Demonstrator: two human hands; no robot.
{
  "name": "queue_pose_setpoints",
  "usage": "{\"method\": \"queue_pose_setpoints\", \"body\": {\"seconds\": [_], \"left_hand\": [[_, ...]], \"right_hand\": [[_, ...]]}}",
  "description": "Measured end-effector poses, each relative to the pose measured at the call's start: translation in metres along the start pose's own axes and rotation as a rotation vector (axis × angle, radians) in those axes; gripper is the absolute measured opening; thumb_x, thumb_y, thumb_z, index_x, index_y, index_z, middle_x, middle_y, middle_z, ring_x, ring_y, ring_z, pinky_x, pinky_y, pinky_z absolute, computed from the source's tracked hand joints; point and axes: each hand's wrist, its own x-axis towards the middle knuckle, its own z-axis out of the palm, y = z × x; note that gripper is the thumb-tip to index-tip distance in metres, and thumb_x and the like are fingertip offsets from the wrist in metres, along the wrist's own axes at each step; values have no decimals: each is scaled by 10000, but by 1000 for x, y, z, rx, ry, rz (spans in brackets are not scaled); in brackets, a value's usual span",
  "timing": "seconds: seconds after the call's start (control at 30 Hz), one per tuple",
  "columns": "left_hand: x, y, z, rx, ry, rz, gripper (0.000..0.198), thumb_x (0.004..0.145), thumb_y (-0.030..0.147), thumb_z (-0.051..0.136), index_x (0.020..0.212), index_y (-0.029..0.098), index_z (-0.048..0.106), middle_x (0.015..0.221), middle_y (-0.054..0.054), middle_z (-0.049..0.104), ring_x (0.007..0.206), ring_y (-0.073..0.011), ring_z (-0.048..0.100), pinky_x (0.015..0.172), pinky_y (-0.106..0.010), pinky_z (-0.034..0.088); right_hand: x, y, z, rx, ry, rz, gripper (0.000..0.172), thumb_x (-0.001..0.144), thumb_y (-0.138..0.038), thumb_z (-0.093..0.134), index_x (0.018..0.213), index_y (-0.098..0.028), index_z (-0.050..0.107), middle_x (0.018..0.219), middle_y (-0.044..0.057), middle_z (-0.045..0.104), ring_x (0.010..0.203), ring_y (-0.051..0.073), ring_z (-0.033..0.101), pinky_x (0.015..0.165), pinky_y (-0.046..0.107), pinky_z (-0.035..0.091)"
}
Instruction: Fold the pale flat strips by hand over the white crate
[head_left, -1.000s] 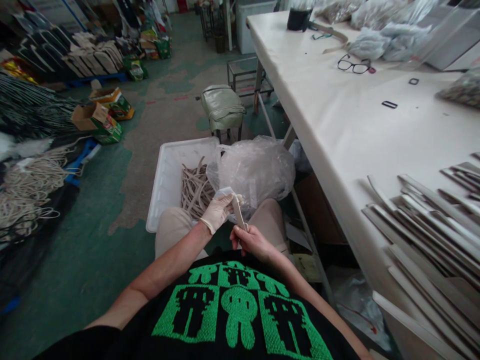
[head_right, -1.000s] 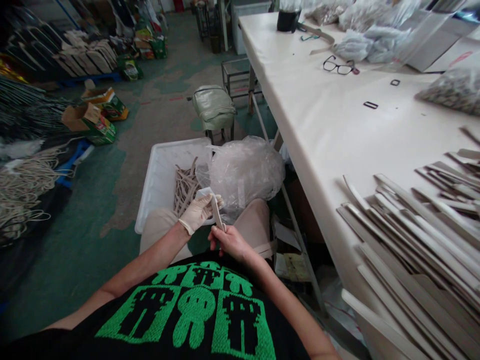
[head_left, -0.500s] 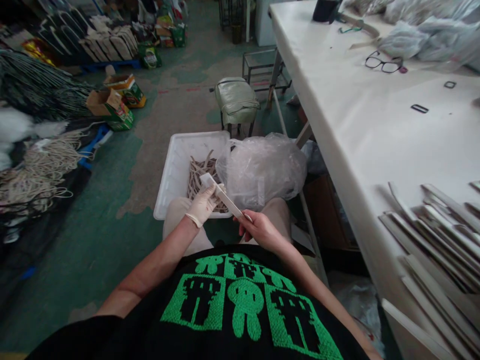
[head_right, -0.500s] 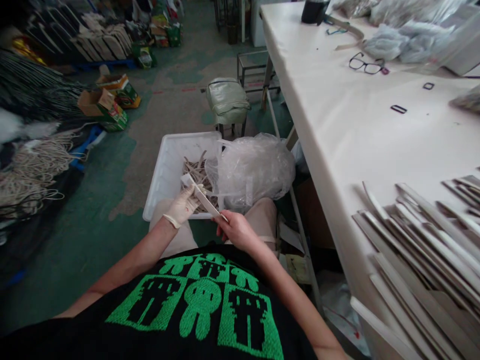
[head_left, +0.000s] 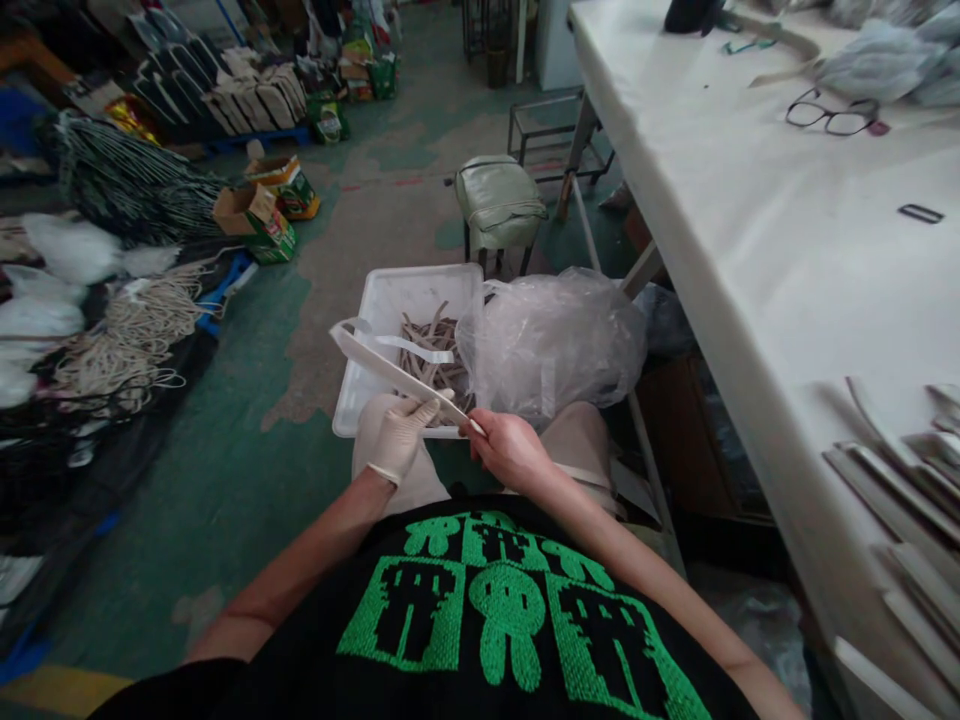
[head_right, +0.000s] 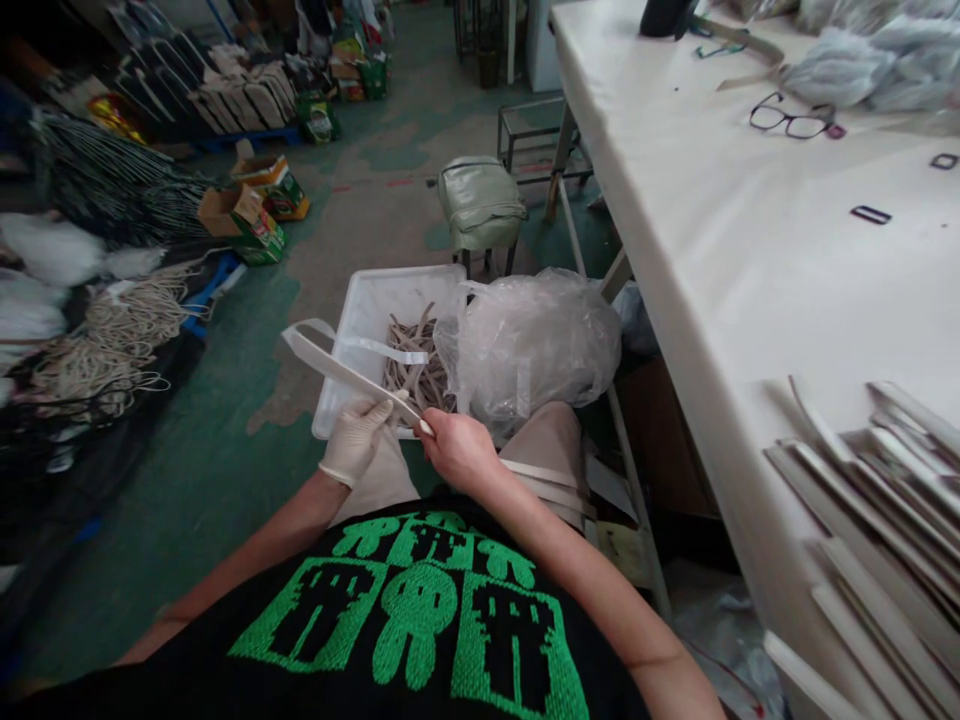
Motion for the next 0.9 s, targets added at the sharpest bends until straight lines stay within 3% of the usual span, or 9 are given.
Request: {"method": "queue_pose_setpoints", "body": {"seconds": [0.1, 0.27, 0.4, 0.57, 0.77, 0.9], "left_hand": [[5, -21, 7, -48, -17, 38, 326, 641, 366, 852, 873, 149, 779, 780, -44, 725, 751, -157, 620, 733, -261, 517], [8, -38, 20, -333, 17, -150, 509, 469, 364, 944, 883, 121, 777, 713, -28, 690, 572, -48, 495, 543, -157, 409], [7, -45, 30, -389, -47, -249, 516, 395, 362, 973, 792, 100, 774, 683, -48, 681, 580, -72, 526, 523, -167, 398], [18, -45, 20, -420, 28, -226, 501, 405, 292, 973, 823, 103, 773, 661, -26, 666, 527, -42, 459, 512, -167, 373], [18, -57, 29, -360, -136, -312, 450, 469, 294, 954, 821, 83, 772, 738, -75, 693, 599, -86, 524, 553, -204, 393], [20, -54, 28, -382, -44, -297, 430, 484, 249, 948, 847, 97, 775, 643, -25, 643, 554, -54, 461, 530, -187, 361]], "right_hand": [[4, 4, 2, -40, -42, -2, 237, 1022, -237, 497, 817, -188, 606, 673, -11, 658, 532, 108, 565, 523, 216, 293], [3, 16, 4, -225, -64, 111, 271, 1011, -260, 519, 761, -197, 601, 662, 6, 653, 560, 141, 572, 518, 240, 247], [8, 20, 8, -346, -32, 162, 220, 1011, -271, 523, 830, -195, 625, 712, 26, 669, 637, 167, 599, 530, 252, 226], [2, 24, 4, -257, -156, 191, 266, 1036, -293, 486, 835, -199, 634, 730, 2, 680, 641, 143, 603, 541, 237, 255], [0, 26, 7, -341, -76, 248, 251, 1036, -306, 484, 877, -200, 647, 801, 29, 698, 728, 171, 630, 563, 253, 259], [-8, 34, 2, -279, -132, 258, 260, 1037, -319, 479, 872, -212, 649, 757, 3, 688, 646, 143, 602, 544, 243, 256]]}}
